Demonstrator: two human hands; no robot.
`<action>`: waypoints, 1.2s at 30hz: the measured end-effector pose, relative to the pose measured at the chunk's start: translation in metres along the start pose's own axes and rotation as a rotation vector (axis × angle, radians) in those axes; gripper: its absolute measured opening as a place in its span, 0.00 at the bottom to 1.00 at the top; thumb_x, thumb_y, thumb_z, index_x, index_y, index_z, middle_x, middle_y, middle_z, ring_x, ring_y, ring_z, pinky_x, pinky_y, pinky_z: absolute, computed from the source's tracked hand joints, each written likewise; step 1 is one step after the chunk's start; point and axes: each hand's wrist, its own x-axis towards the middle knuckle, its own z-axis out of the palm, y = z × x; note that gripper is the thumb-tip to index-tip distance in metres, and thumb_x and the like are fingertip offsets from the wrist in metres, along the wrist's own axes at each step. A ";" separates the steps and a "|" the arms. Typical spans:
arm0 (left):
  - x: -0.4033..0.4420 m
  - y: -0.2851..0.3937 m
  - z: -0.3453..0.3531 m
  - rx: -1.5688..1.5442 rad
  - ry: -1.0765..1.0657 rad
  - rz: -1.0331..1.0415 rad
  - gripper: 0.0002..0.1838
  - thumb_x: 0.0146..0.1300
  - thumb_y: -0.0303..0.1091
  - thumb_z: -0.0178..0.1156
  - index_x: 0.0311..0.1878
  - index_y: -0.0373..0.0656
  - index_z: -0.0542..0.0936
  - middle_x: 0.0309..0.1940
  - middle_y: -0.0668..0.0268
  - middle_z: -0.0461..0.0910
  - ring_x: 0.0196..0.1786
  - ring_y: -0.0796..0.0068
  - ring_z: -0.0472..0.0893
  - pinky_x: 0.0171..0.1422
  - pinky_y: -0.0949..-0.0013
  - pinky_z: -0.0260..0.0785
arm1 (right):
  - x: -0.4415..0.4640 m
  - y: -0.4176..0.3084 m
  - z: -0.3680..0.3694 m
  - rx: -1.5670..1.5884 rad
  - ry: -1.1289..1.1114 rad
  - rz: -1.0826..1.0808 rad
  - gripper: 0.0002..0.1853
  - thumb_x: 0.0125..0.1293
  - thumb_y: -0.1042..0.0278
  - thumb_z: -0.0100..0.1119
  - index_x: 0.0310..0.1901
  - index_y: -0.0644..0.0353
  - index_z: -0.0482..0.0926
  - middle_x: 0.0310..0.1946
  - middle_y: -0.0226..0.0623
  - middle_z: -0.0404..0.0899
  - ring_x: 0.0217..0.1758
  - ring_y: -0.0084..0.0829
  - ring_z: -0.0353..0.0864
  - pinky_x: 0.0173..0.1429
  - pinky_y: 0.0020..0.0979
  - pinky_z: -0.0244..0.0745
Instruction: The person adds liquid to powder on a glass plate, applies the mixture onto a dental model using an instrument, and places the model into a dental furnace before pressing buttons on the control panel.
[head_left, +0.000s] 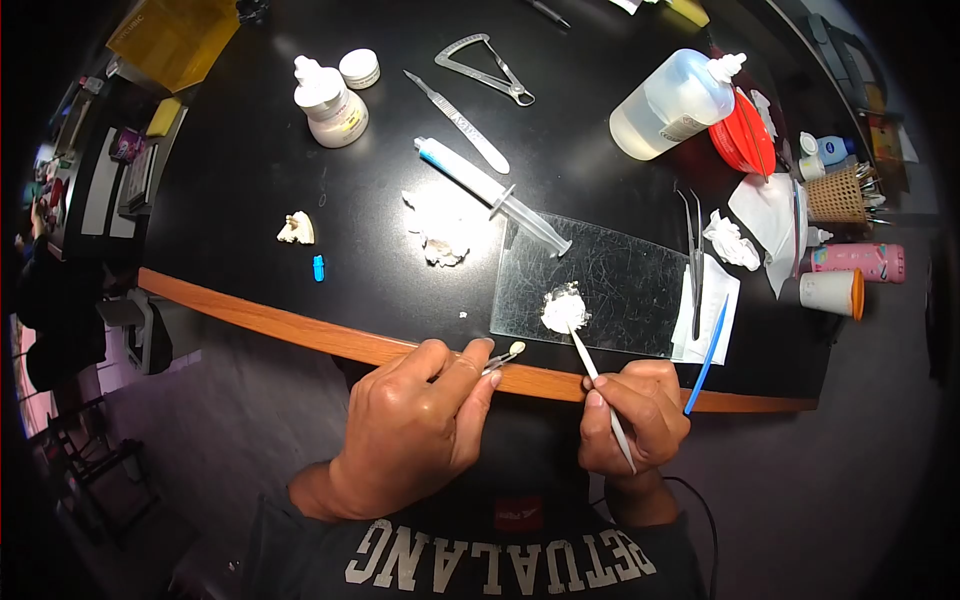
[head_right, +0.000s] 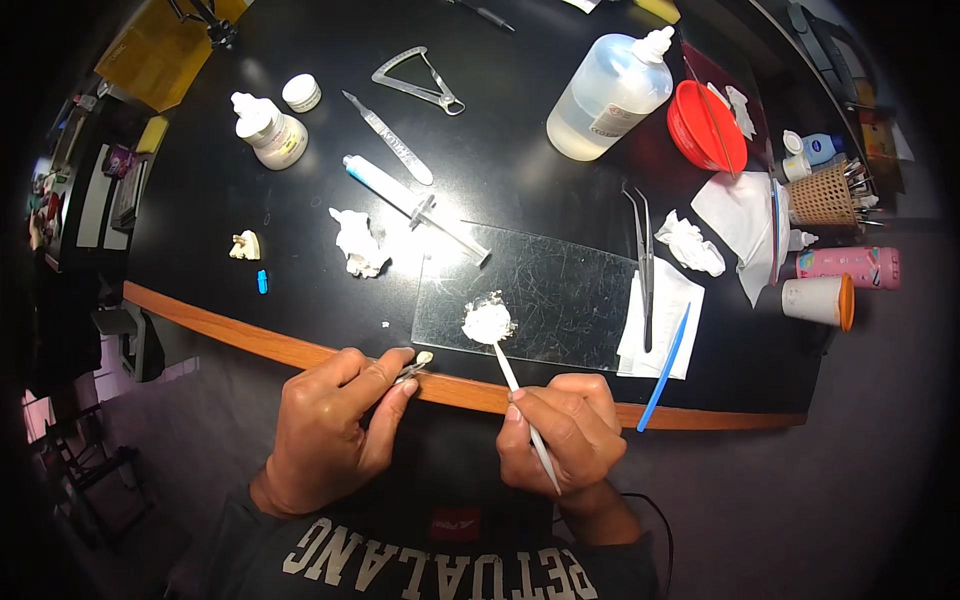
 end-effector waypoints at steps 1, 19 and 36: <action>-0.001 0.000 0.000 -0.013 0.000 -0.009 0.13 0.66 0.24 0.74 0.53 0.34 0.90 0.27 0.61 0.79 0.23 0.68 0.78 0.29 0.64 0.70 | 0.000 0.000 0.000 0.004 0.001 -0.001 0.14 0.56 0.83 0.68 0.45 0.61 0.88 0.33 0.35 0.89 0.32 0.32 0.80 0.39 0.31 0.78; 0.001 0.004 0.001 -0.029 0.007 -0.051 0.09 0.67 0.25 0.74 0.50 0.37 0.91 0.22 0.60 0.76 0.20 0.65 0.77 0.26 0.61 0.69 | 0.003 -0.002 0.010 0.170 -0.015 -0.165 0.13 0.61 0.78 0.75 0.47 0.59 0.89 0.36 0.31 0.91 0.36 0.30 0.81 0.31 0.30 0.72; 0.000 0.003 0.002 -0.026 0.014 -0.052 0.09 0.67 0.25 0.74 0.50 0.36 0.91 0.23 0.61 0.77 0.21 0.64 0.79 0.27 0.60 0.71 | 0.004 0.000 0.012 0.161 -0.022 -0.206 0.11 0.60 0.77 0.76 0.45 0.60 0.90 0.36 0.32 0.91 0.35 0.29 0.81 0.29 0.29 0.70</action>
